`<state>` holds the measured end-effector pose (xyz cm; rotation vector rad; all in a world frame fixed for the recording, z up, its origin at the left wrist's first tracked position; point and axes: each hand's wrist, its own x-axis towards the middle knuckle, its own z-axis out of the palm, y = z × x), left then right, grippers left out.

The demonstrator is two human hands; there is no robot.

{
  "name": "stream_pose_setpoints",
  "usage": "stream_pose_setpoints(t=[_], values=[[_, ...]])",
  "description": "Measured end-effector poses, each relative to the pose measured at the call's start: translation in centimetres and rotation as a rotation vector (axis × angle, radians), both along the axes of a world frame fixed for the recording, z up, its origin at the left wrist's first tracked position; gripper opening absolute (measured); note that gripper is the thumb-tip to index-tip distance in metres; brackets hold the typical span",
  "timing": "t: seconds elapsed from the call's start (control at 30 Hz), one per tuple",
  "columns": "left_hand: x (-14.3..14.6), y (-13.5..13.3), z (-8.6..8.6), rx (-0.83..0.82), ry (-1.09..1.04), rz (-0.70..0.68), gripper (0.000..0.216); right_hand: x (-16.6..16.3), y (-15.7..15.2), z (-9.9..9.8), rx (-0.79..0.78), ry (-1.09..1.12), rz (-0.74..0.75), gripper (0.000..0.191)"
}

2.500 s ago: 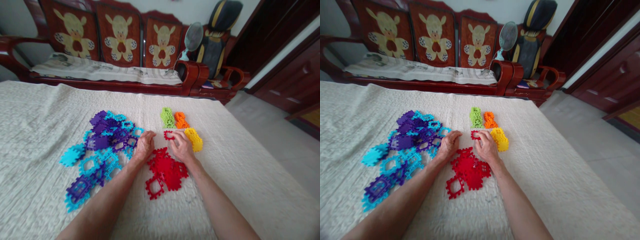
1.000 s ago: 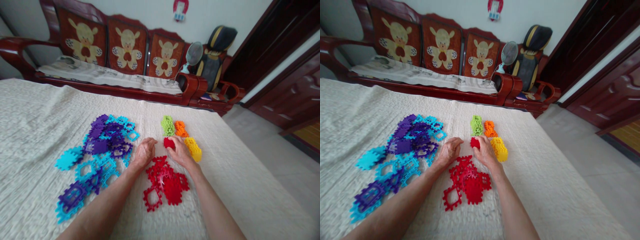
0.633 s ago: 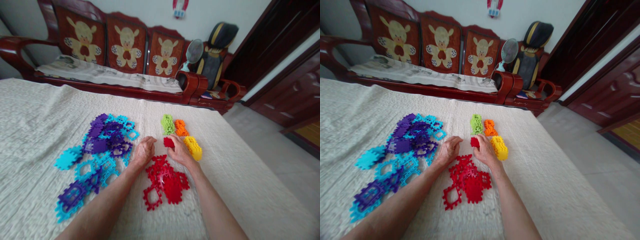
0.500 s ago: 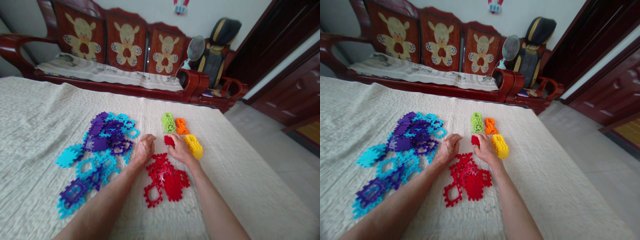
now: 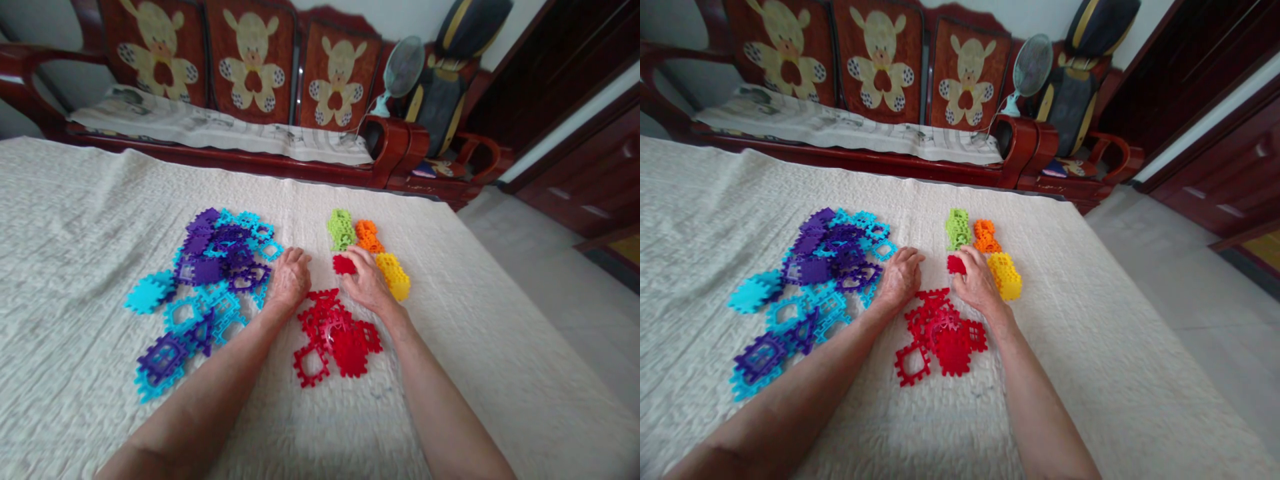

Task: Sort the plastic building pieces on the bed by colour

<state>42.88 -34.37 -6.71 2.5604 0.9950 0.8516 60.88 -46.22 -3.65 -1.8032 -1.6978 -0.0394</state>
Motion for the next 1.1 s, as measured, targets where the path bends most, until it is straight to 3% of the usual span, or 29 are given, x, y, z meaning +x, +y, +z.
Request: stream_pose_setpoints(t=[0.13,0.27,0.57,0.77,0.9,1.1], values=[[-0.2,0.7,0.0,-0.004,0.104,-0.062,0.033,-1.6,-1.2,1.2,0.058,0.085,0.075,0.031],[-1.0,1.7,0.1,-0.015,0.183,-0.150,0.037,-3.6,-2.9,1.0,0.067,0.163,0.105,0.024],[-3.2,0.9,0.9,-0.022,0.292,0.069,0.038,-3.1,-4.0,-1.7,0.069,0.494,-0.039,0.021],[-3.5,0.9,1.0,0.009,0.300,0.130,0.044,-2.1,-4.4,-1.3,-0.017,0.676,0.006,0.025],[-3.2,0.8,0.9,0.001,0.286,0.133,0.047,-1.7,-4.5,-1.0,-0.032,0.851,-0.059,0.025],[-3.0,0.7,1.3,-0.055,0.277,0.152,0.050,-1.8,-4.3,-0.8,-0.023,0.903,-0.073,0.027]])
